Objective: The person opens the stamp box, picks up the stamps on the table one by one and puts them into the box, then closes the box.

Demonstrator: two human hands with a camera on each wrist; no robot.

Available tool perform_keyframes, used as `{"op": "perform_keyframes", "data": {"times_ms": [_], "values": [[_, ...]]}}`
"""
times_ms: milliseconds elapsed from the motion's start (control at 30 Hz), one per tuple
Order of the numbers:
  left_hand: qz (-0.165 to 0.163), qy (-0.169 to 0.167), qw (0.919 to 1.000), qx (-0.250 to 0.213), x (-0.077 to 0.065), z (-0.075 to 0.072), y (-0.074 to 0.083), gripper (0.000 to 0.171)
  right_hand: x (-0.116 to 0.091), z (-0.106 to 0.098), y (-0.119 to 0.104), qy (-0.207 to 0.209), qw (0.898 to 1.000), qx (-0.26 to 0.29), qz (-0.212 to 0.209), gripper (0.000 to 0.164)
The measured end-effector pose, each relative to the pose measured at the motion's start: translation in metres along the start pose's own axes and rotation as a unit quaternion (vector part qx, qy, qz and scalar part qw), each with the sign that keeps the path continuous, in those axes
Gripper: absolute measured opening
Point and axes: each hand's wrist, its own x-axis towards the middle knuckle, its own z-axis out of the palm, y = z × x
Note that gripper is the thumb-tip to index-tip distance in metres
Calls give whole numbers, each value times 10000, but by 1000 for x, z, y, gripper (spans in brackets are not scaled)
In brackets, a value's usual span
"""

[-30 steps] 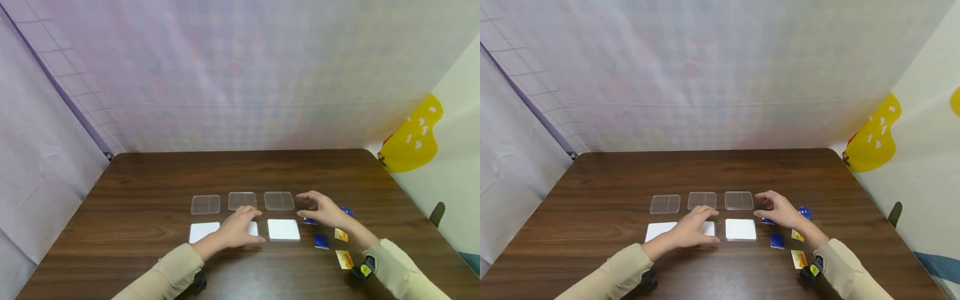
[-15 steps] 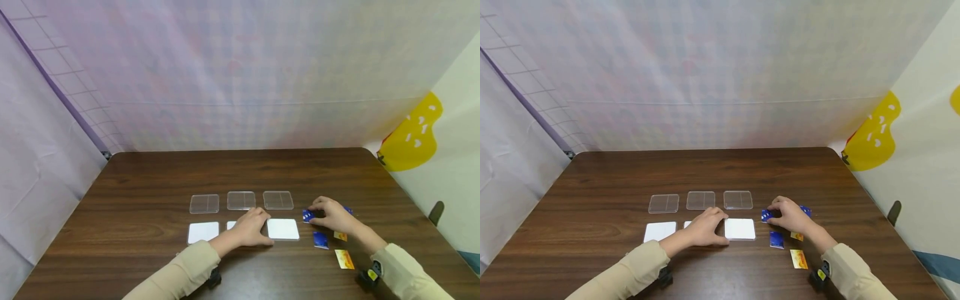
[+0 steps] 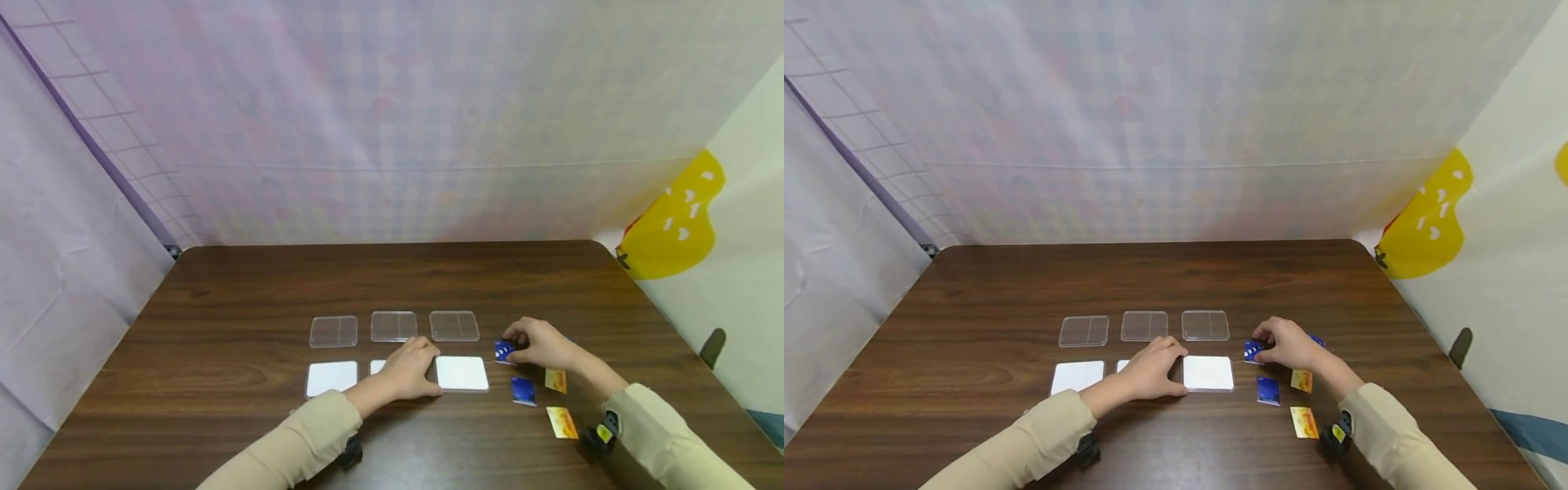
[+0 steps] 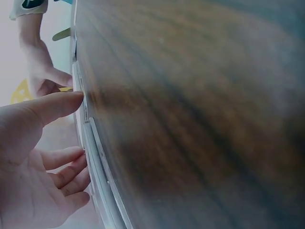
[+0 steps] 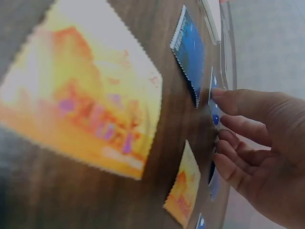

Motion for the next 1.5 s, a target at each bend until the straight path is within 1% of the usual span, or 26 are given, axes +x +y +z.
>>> {"op": "perform_keyframes", "data": {"times_ms": [167,267,400,500,767,967,1167,1333,1400,1500], "values": [[3,24,10000,-36,1,1,-1,60,5,-4,-3,-357,9989,198,241,30],[0,27,10000,-37,1,1,-1,60,8,-6,-5,-540,9976,329,296,28],[-4,34,10000,-35,1,2,0,60,11,-7,-6,-688,9958,479,357,27],[-13,39,10000,-51,1,2,0,60,12,-7,-5,-716,9951,550,409,27],[-30,26,10000,-73,0,2,0,60,11,-4,-6,-671,9957,509,393,27],[-38,36,10000,-78,0,2,0,60,9,-4,-6,-613,9955,646,314,30],[-31,43,9999,-132,0,2,0,58,6,-3,1,-372,9955,817,308,18],[-95,21,9998,-170,0,3,-1,56,4,0,8,-30,9951,953,266,11],[-102,37,9998,-160,0,3,-2,56,3,0,10,20,9936,1099,279,9],[-98,64,9998,-169,-1,3,-3,56,1,-1,12,-48,9886,1455,377,9]]}}
